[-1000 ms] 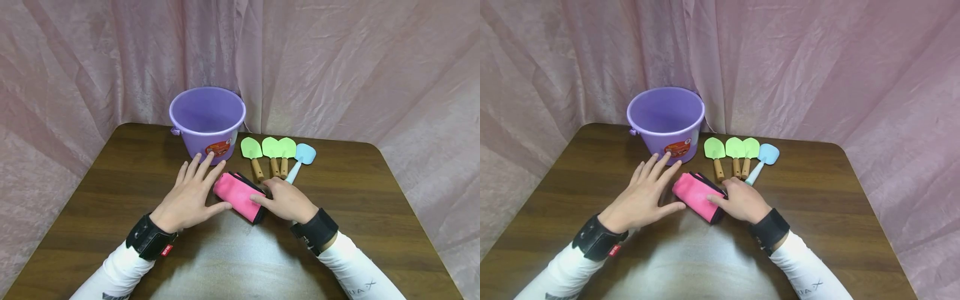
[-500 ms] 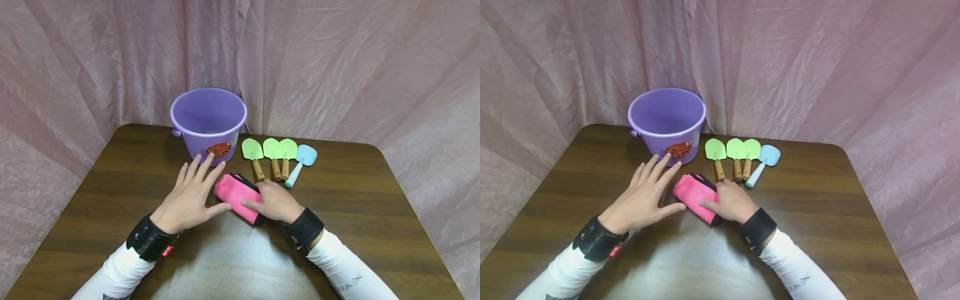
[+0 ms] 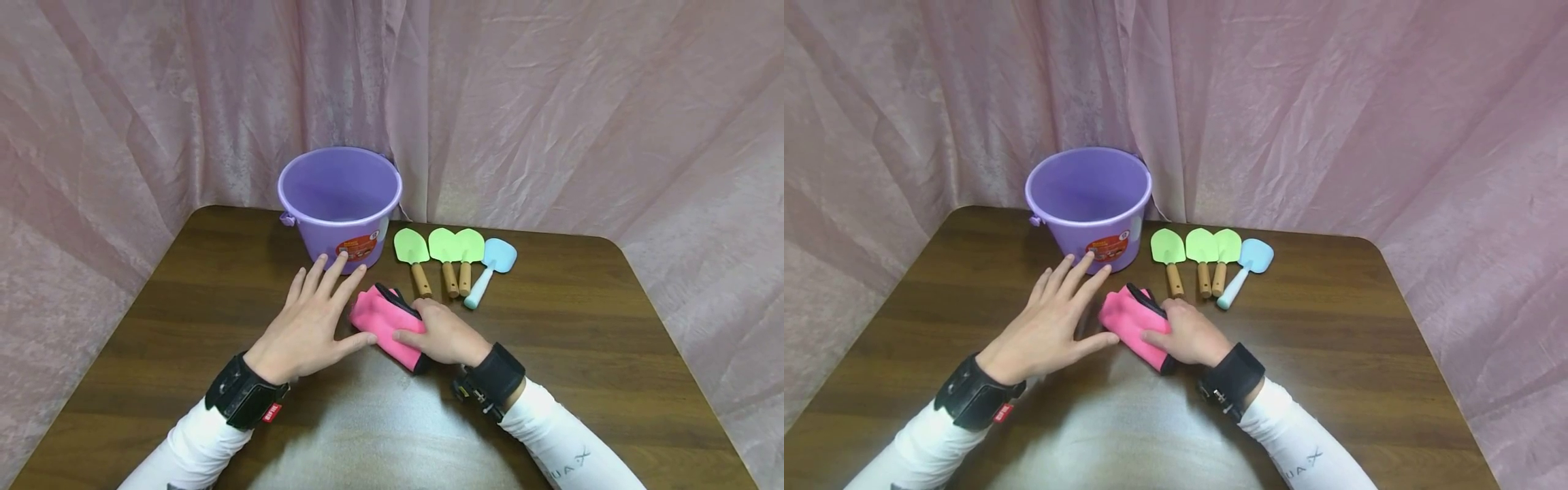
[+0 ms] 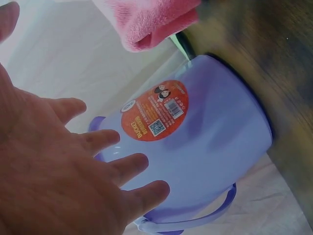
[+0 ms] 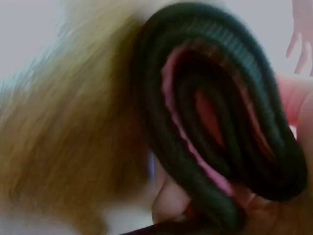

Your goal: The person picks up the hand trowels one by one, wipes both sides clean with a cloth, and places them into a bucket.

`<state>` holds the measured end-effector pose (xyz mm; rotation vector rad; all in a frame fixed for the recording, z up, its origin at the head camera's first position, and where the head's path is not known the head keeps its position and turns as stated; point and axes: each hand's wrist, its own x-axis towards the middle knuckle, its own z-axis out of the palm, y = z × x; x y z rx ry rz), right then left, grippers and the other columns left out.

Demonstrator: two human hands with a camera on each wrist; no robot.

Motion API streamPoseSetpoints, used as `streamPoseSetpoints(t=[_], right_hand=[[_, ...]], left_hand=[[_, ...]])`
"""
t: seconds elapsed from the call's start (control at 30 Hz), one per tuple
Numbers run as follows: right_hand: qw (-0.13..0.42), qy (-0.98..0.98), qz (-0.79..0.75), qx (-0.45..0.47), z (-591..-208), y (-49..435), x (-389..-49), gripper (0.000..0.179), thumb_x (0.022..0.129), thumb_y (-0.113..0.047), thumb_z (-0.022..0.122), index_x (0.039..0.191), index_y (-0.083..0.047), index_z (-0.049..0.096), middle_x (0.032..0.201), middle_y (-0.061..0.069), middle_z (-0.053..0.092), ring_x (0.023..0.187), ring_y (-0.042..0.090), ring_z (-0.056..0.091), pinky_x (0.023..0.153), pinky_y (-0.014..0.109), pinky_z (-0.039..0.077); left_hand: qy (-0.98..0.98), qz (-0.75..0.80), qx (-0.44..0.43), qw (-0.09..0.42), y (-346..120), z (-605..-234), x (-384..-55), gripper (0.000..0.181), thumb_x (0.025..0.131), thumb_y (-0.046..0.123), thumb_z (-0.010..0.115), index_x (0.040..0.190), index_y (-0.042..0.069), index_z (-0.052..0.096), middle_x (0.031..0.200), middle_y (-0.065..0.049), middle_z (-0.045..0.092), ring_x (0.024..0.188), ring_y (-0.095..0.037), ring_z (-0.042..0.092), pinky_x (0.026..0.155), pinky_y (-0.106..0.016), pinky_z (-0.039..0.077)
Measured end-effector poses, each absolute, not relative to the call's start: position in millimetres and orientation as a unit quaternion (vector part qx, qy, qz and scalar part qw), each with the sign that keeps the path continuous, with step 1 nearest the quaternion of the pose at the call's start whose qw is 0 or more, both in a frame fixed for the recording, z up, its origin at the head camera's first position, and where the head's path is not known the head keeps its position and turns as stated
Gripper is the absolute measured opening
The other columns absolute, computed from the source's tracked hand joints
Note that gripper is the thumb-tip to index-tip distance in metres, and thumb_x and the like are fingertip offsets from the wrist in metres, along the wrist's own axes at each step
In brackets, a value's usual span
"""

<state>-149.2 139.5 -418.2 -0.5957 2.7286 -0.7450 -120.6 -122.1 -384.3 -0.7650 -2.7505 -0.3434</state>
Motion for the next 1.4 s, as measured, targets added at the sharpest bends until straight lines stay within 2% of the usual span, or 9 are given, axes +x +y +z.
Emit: streamPoseSetpoints(t=[0.1,0.17,0.4,0.57,0.67,0.83,1.03,1.27,1.4], right_hand=[[0.113,0.93,-0.283,-0.208,-412.6,143.0,-147.0,0.044,0.09,-0.047,0.069,0.111,-0.01,0.057,0.077,0.0,0.056,0.065,0.012,0.053,0.06,0.03,0.047],[0.105,0.927,-0.296,-0.206,-407.2,146.7,-145.2,0.043,0.091,-0.046,0.069,0.113,-0.011,0.056,0.073,-0.001,0.055,0.061,0.011,0.052,0.059,0.03,0.046],[0.073,0.922,-0.327,-0.194,-381.5,164.7,-139.4,0.053,0.092,-0.044,0.068,0.127,-0.007,0.054,0.084,-0.002,0.061,0.072,0.013,0.058,0.07,0.033,0.049],[0.04,0.929,-0.327,-0.171,-365.4,181.5,-140.9,0.052,0.093,-0.044,0.067,0.128,-0.009,0.052,0.076,-0.001,0.058,0.068,0.015,0.055,0.067,0.035,0.047],[0.015,0.933,-0.323,-0.156,-358.5,192.1,-143.5,0.047,0.093,-0.041,0.067,0.125,-0.01,0.052,0.077,0.002,0.057,0.069,0.017,0.054,0.065,0.035,0.046],[-0.013,0.936,-0.325,-0.134,-349.8,205.9,-148.6,0.045,0.094,-0.041,0.066,0.121,-0.009,0.05,0.084,0.004,0.059,0.075,0.019,0.056,0.067,0.034,0.047],[-0.036,0.938,-0.326,-0.116,-344.9,213.2,-152.0,0.049,0.095,-0.046,0.062,0.122,-0.008,0.047,0.084,0.007,0.059,0.073,0.02,0.057,0.063,0.035,0.047],[-0.067,0.939,-0.321,-0.1,-341.8,216.2,-152.6,0.055,0.096,-0.051,0.059,0.127,-0.008,0.047,0.088,0.008,0.059,0.078,0.022,0.057,0.066,0.036,0.047],[-0.073,0.939,-0.324,-0.093,-337.7,215.7,-150.9,0.059,0.095,-0.053,0.059,0.131,-0.008,0.047,0.09,0.008,0.061,0.078,0.023,0.059,0.066,0.037,0.047]], left_hand=[[-0.947,-0.124,-0.262,0.136,-121.0,-383.2,-121.0,0.1,0.084,0.083,0.043,0.16,0.022,0.024,0.164,-0.011,0.014,0.149,-0.035,0.007,0.112,-0.062,0.016],[-0.946,-0.132,-0.261,0.137,-120.2,-382.0,-121.5,0.1,0.084,0.082,0.044,0.16,0.02,0.025,0.164,-0.011,0.016,0.149,-0.036,0.01,0.112,-0.062,0.018],[-0.938,-0.175,-0.253,0.161,-115.0,-376.1,-124.2,0.097,0.086,0.077,0.049,0.157,0.014,0.031,0.157,-0.013,0.031,0.143,-0.037,0.027,0.108,-0.058,0.029],[-0.927,-0.215,-0.243,0.189,-106.0,-372.1,-128.1,0.087,0.088,0.067,0.058,0.148,0.005,0.042,0.138,-0.011,0.047,0.125,-0.029,0.044,0.101,-0.048,0.04],[-0.922,-0.234,-0.239,0.197,-98.3,-369.8,-132.2,0.079,0.089,0.059,0.064,0.14,0.001,0.047,0.126,-0.01,0.051,0.113,-0.027,0.048,0.095,-0.044,0.044],[-0.93,-0.245,-0.215,0.172,-82.2,-369.0,-142.5,0.07,0.09,0.051,0.066,0.136,0.0,0.05,0.122,-0.011,0.053,0.107,-0.028,0.053,0.09,-0.044,0.047],[-0.945,-0.247,-0.178,0.12,-57.9,-375.0,-157.6,0.064,0.092,0.051,0.063,0.132,0.002,0.053,0.116,-0.009,0.054,0.104,-0.028,0.056,0.086,-0.043,0.049],[-0.954,-0.244,-0.147,0.089,-28.2,-389.3,-180.0,0.049,0.093,0.049,0.063,0.104,0.002,0.055,0.095,-0.008,0.051,0.084,-0.026,0.057,0.071,-0.041,0.05],[-0.958,-0.257,-0.112,0.067,-13.8,-400.3,-194.0,0.048,0.093,0.048,0.062,0.102,0.001,0.055,0.095,-0.012,0.054,0.088,-0.03,0.06,0.076,-0.043,0.05]])
